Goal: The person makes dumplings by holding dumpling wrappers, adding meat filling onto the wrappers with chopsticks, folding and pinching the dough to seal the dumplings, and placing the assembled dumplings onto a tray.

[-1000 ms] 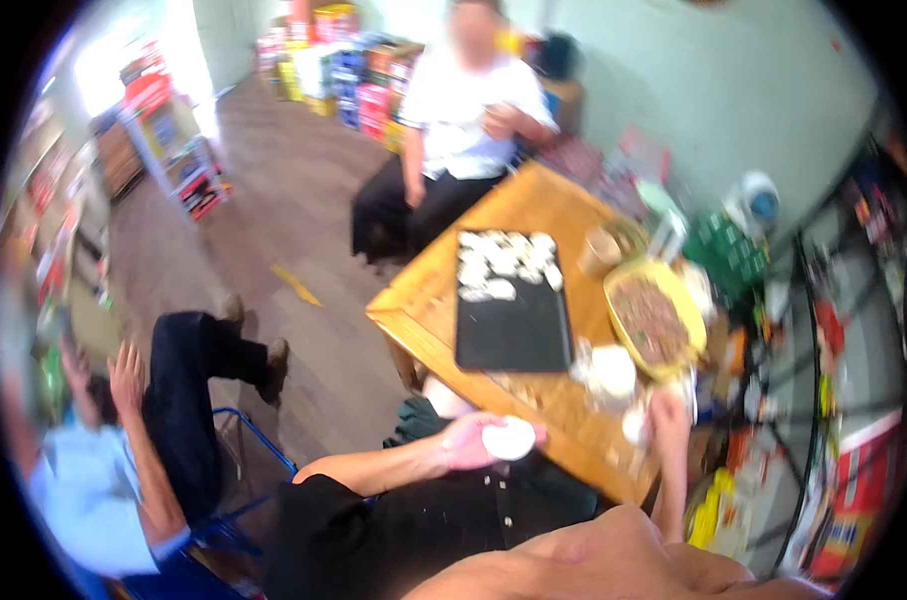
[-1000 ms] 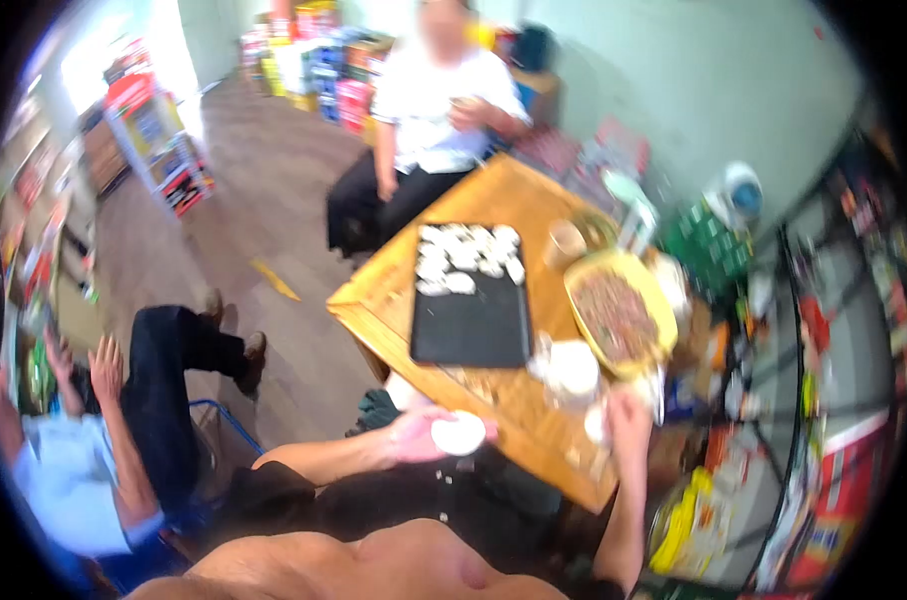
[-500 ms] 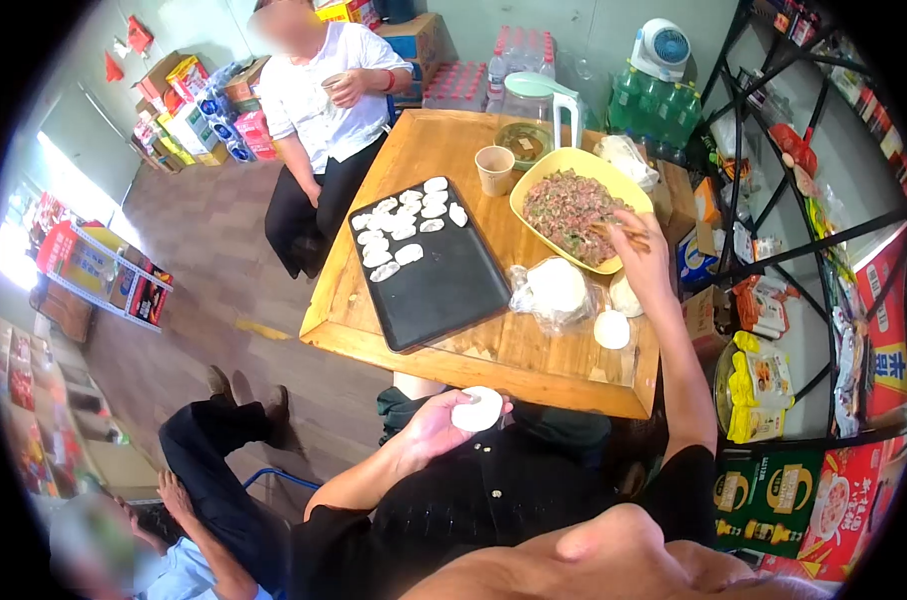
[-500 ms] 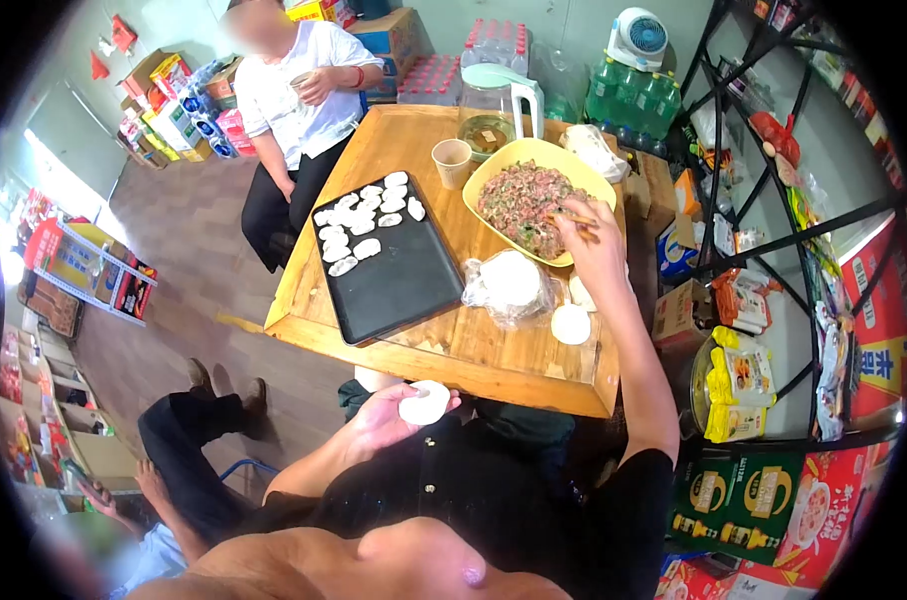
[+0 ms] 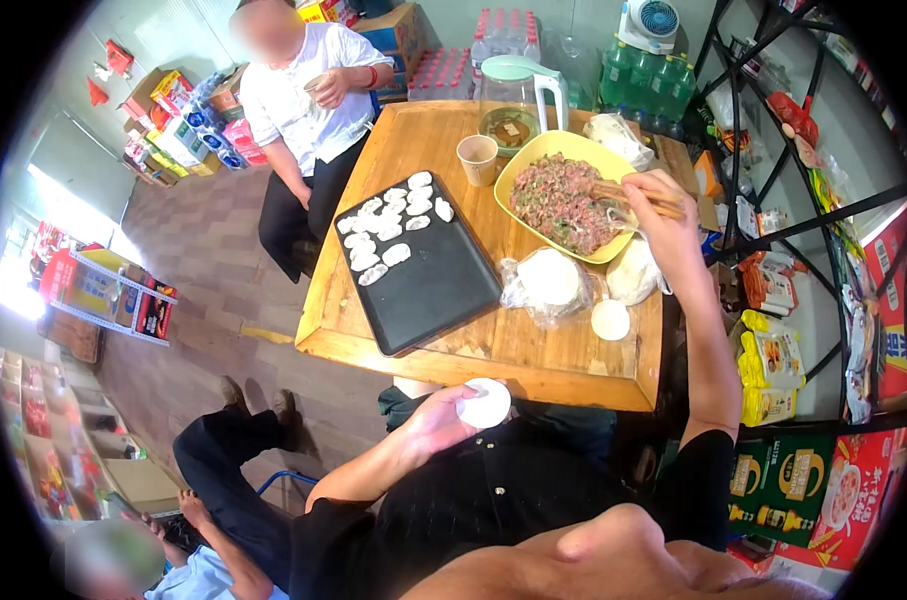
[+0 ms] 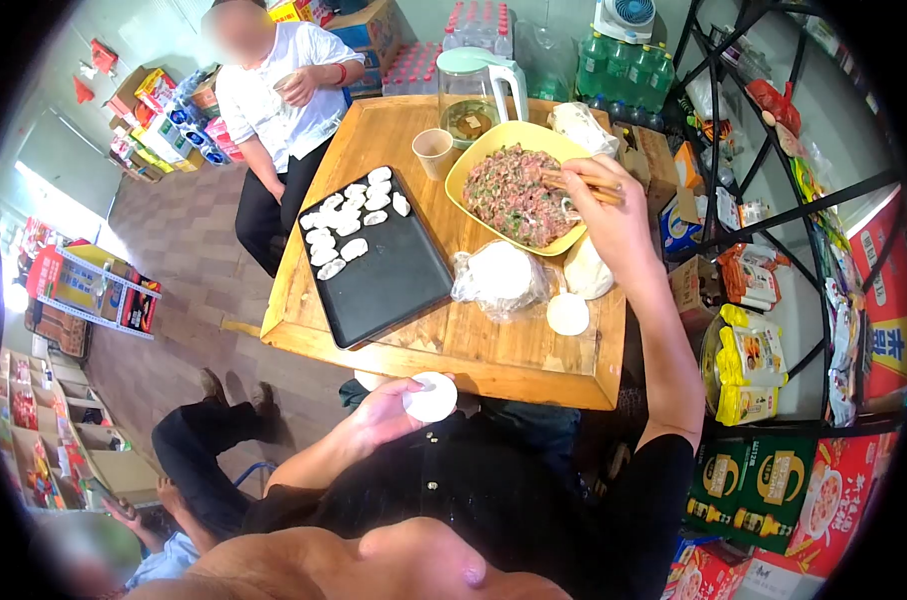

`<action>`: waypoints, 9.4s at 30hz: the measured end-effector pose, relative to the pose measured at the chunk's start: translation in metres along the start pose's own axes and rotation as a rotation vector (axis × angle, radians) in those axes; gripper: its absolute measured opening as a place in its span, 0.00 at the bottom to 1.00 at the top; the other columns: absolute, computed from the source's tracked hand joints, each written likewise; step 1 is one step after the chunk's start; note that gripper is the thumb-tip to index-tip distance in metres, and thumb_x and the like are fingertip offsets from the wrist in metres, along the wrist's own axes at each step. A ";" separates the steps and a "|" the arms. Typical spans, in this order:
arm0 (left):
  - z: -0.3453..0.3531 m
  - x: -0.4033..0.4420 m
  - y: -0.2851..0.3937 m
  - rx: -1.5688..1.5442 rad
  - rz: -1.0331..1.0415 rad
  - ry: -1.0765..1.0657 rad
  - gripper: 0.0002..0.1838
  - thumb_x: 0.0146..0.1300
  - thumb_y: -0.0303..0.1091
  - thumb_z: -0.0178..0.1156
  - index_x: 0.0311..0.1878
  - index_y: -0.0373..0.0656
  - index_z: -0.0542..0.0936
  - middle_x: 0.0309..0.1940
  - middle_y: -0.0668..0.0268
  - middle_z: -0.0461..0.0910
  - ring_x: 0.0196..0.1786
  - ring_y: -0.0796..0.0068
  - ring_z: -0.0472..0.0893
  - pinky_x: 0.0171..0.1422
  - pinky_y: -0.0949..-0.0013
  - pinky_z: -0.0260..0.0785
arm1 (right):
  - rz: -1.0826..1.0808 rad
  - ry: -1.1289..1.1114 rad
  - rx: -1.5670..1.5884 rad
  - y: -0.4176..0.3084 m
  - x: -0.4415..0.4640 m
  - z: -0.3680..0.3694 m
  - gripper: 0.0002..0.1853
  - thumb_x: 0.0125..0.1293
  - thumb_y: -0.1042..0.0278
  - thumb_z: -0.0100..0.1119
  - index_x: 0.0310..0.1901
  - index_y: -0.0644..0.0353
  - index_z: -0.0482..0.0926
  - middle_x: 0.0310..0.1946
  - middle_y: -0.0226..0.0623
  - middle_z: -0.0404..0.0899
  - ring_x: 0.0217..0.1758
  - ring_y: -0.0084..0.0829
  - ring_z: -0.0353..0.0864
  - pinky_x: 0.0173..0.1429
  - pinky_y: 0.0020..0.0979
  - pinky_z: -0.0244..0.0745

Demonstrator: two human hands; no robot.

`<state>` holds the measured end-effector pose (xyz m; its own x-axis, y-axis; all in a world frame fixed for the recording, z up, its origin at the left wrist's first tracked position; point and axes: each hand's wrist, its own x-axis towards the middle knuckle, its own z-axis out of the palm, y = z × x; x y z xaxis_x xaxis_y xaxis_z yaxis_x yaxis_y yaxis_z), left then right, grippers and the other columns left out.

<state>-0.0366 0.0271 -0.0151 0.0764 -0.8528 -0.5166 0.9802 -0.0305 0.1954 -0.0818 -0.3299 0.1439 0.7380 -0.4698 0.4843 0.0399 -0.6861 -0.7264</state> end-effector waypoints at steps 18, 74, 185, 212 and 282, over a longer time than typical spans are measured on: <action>-0.001 0.006 0.000 -0.039 0.046 -0.028 0.30 0.62 0.27 0.54 0.69 0.29 0.66 0.64 0.54 0.74 0.65 0.57 0.75 0.74 0.54 0.64 | -0.418 -0.289 -0.456 0.018 -0.042 0.028 0.10 0.63 0.74 0.62 0.47 0.62 0.80 0.49 0.43 0.79 0.54 0.46 0.79 0.55 0.40 0.76; 0.007 -0.032 0.003 -0.108 0.139 -0.012 0.30 0.61 0.28 0.57 0.66 0.27 0.65 0.64 0.48 0.73 0.68 0.57 0.73 0.77 0.59 0.61 | 0.019 0.010 0.138 0.024 -0.016 0.013 0.07 0.71 0.73 0.56 0.41 0.68 0.81 0.35 0.32 0.82 0.38 0.19 0.78 0.43 0.23 0.72; 0.052 -0.022 0.032 -0.014 0.215 -0.256 0.33 0.78 0.50 0.40 0.72 0.30 0.60 0.70 0.45 0.66 0.72 0.51 0.68 0.76 0.54 0.61 | 0.120 0.131 0.468 0.010 -0.035 -0.032 0.12 0.76 0.71 0.51 0.54 0.68 0.74 0.47 0.48 0.82 0.46 0.37 0.86 0.49 0.31 0.84; 0.023 -0.005 0.024 0.069 0.186 -0.235 0.32 0.78 0.52 0.39 0.71 0.32 0.63 0.68 0.49 0.69 0.70 0.55 0.71 0.75 0.52 0.62 | 0.209 0.386 0.592 0.092 -0.007 0.013 0.13 0.75 0.70 0.54 0.53 0.70 0.75 0.45 0.45 0.81 0.46 0.34 0.85 0.52 0.32 0.85; 0.048 0.004 0.027 0.006 0.165 -0.267 0.31 0.78 0.50 0.41 0.70 0.32 0.63 0.68 0.49 0.69 0.70 0.55 0.70 0.75 0.55 0.62 | -0.029 0.362 0.336 0.079 -0.025 -0.002 0.13 0.75 0.71 0.54 0.55 0.70 0.74 0.47 0.44 0.82 0.50 0.28 0.81 0.57 0.30 0.77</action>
<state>-0.0184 -0.0016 0.0279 0.1831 -0.9532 -0.2405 0.9574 0.1172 0.2640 -0.0988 -0.3731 0.0753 0.4547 -0.6567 0.6016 0.3155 -0.5129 -0.7983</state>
